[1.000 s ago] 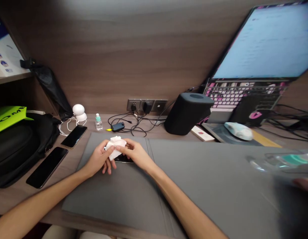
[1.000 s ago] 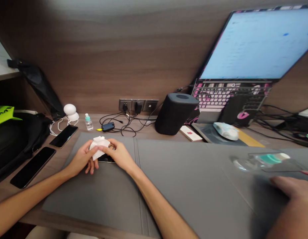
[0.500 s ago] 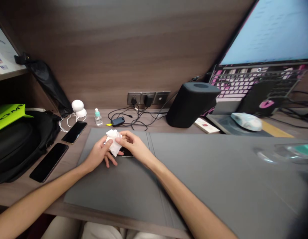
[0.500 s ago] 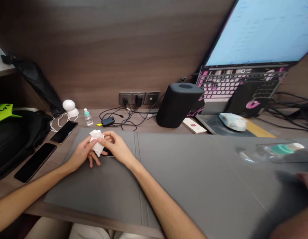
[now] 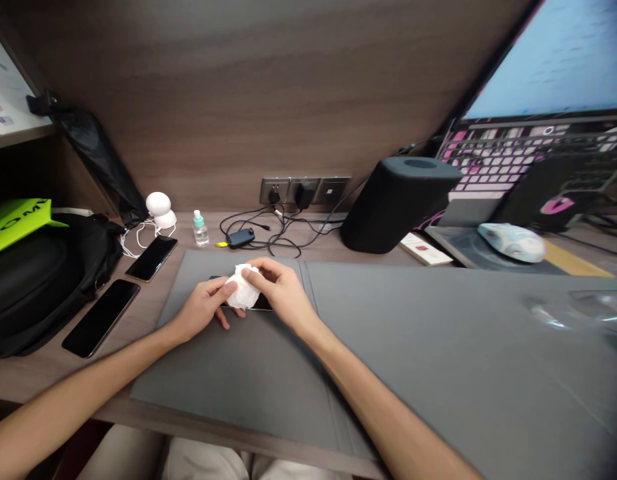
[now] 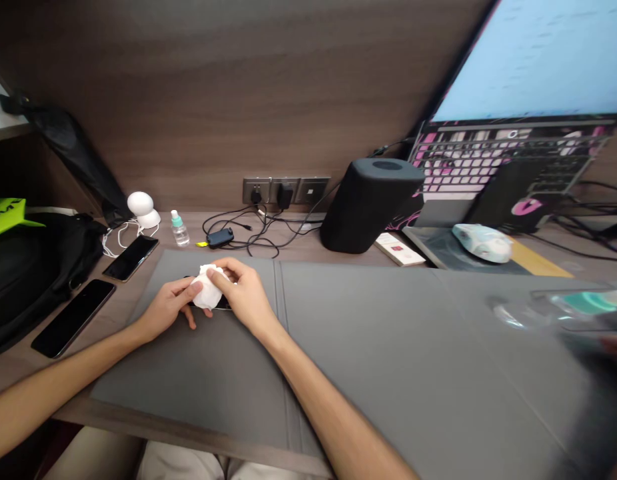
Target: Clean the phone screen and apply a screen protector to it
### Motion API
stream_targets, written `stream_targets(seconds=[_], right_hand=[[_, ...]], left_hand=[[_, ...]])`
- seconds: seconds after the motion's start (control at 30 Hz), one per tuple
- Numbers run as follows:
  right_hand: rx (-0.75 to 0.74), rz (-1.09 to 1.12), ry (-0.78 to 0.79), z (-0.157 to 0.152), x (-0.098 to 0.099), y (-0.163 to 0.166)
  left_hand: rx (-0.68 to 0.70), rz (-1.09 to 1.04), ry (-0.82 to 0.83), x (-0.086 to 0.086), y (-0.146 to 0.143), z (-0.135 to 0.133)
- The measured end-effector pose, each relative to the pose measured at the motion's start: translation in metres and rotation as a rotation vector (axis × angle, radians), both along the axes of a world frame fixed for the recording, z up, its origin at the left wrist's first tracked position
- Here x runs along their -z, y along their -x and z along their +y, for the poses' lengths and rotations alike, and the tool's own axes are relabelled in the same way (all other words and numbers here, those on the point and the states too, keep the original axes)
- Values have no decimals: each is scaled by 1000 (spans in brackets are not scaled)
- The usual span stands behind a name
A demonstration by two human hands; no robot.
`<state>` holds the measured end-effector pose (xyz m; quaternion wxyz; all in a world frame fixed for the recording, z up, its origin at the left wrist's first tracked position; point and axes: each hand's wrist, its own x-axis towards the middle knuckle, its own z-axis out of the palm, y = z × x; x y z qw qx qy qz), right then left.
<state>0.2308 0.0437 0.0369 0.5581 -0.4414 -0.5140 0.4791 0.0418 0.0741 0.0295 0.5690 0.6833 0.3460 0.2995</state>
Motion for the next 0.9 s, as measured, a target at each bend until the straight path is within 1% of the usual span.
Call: stream_targets(seconds=[0.1, 0.23, 0.33, 0.43, 0.5, 0.6, 0.67, 0.77, 0.9], right_hand=[[35, -21, -60, -2, 1, 1], [26, -120, -68, -2, -1, 0], [48, -174, -107, -1, -2, -2], [51, -215, -132, 0, -2, -3], [39, -160, -88, -1, -2, -3], [-12, 6, 23, -2, -3, -3], [-51, 79, 60, -2, -5, -3], [-73, 128, 71, -1, -5, -3], [-70, 106, 35, 1, -4, -5]], left_hand=[[-1, -3, -17, 0, 0, 0], [-41, -6, -41, 2, -1, -1], [-61, 65, -109, 5, 0, -3], [-44, 130, -158, 6, 1, -5], [-34, 132, -166, 6, 2, -6], [-3, 118, -172, 5, 2, -5], [-4, 98, -169, 5, 1, -4], [-44, 56, -148, 5, -1, -4], [-116, 16, -112, 2, -3, -5]])
